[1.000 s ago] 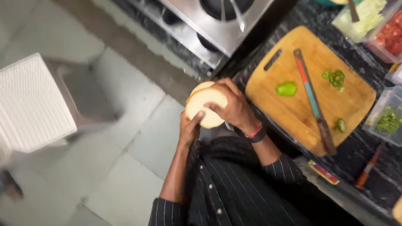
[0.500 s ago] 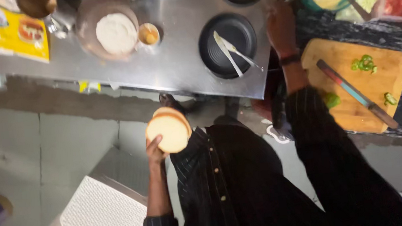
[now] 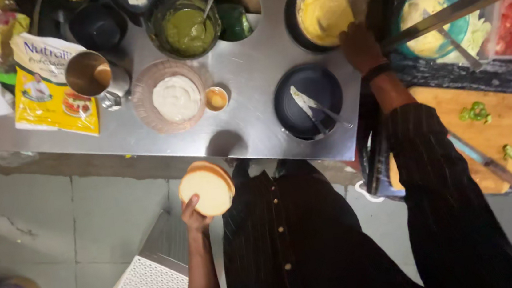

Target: The person unwraps a bread roll, slices it in half, and spreads a yellow condiment on both halves using a spoon. They then place the halves together and wrap the sandwich in plastic film.

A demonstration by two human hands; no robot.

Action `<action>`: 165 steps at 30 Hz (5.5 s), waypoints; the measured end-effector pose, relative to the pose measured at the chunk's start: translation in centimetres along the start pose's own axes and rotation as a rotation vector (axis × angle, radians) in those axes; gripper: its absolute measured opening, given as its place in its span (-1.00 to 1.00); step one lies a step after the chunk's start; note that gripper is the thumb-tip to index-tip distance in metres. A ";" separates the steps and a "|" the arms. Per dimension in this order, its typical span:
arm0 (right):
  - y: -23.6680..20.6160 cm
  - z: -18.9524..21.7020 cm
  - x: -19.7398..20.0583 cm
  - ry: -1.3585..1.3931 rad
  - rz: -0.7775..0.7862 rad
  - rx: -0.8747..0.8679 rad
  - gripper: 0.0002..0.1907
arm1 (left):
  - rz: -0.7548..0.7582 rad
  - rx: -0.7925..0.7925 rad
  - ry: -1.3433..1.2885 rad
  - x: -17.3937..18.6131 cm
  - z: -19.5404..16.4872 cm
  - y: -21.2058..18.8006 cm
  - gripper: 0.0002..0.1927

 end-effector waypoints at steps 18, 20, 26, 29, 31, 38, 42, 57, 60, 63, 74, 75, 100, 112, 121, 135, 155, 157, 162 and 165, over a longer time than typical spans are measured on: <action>2.6 0.5 -2.7 0.234 -0.139 -0.336 -0.62 | -0.100 -0.283 0.008 -10.4 6.0 4.1 -0.27; 2.1 0.6 -2.2 0.325 -0.116 -0.283 -0.81 | -0.056 -0.270 0.014 -10.3 5.0 5.0 -0.26; 2.7 -0.5 -1.6 0.588 -0.147 -0.438 -0.86 | 0.039 -0.084 0.027 -10.3 3.0 8.9 -0.25; 3.4 0.7 -0.8 0.547 -0.205 -0.434 -0.90 | 0.140 0.049 0.110 -11.6 2.9 11.5 -0.26; 3.4 1.6 -0.2 0.582 -0.211 -0.425 -0.92 | 0.150 0.093 0.156 -12.4 2.8 13.4 -0.28; 0.5 1.0 -0.9 1.322 0.169 -0.766 -0.78 | 0.120 0.221 0.104 -15.7 4.5 18.6 -0.40; -0.6 1.0 -0.6 1.644 0.172 -0.931 -0.82 | 0.099 0.214 0.243 -19.4 6.2 22.2 -0.39; -9.0 5.8 12.5 0.508 -0.222 -0.025 -0.67 | 0.040 -0.091 0.221 -24.9 14.8 20.5 -0.23; -10.4 2.5 11.3 0.351 -0.081 0.023 -0.70 | 0.028 -0.124 0.283 -24.2 14.8 20.6 -0.23; -9.2 -1.4 8.1 0.436 -0.173 -0.163 -0.77 | 0.014 -0.065 0.158 -23.5 14.4 21.1 -0.24; 1.2 0.5 -2.2 0.728 -0.124 -0.374 -0.84 | 0.000 0.014 0.174 -20.8 12.1 20.0 -0.27; 1.1 0.5 -2.3 0.891 -0.131 -0.377 -0.83 | 0.006 0.004 0.184 -20.8 12.0 20.0 -0.28; -9.4 1.2 6.7 0.306 -0.072 -0.022 -0.75 | 0.049 0.055 0.158 -24.2 13.9 22.8 -0.28; 1.3 0.0 -1.5 0.486 -0.127 -0.344 -0.86 | 0.033 0.089 0.085 -22.8 12.8 21.3 -0.30; -0.9 -1.7 -5.4 1.299 0.156 -0.453 -0.85 | 0.008 0.130 0.144 -22.8 13.3 22.2 -0.28; -8.2 0.7 6.0 0.352 -0.221 -0.132 -0.87 | 0.054 0.138 0.183 -23.8 14.8 22.7 -0.29; -1.9 7.5 1.1 1.523 0.255 -0.435 -0.75 | 0.096 0.387 0.206 -22.0 14.2 19.6 -0.31; -2.9 8.6 0.9 1.819 0.432 -0.531 -0.92 | 0.060 0.371 0.214 -20.8 14.9 19.2 -0.33; -3.2 12.8 1.4 2.047 0.570 -0.541 -0.66 | 0.013 0.265 0.198 -16.3 13.9 18.1 -0.32; -1.4 15.3 1.9 1.978 0.533 -0.436 -0.69 | -0.051 0.229 0.042 -14.9 12.3 17.8 -0.27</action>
Point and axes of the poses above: each hand's wrist, its own y-axis towards the middle knuckle, its own x-axis out of the back of the hand, z = x × y, the point moved 4 cm from there along y, towards the middle knuckle, and after that the axes turned 14 degrees about -y, right-handed, at the moved point
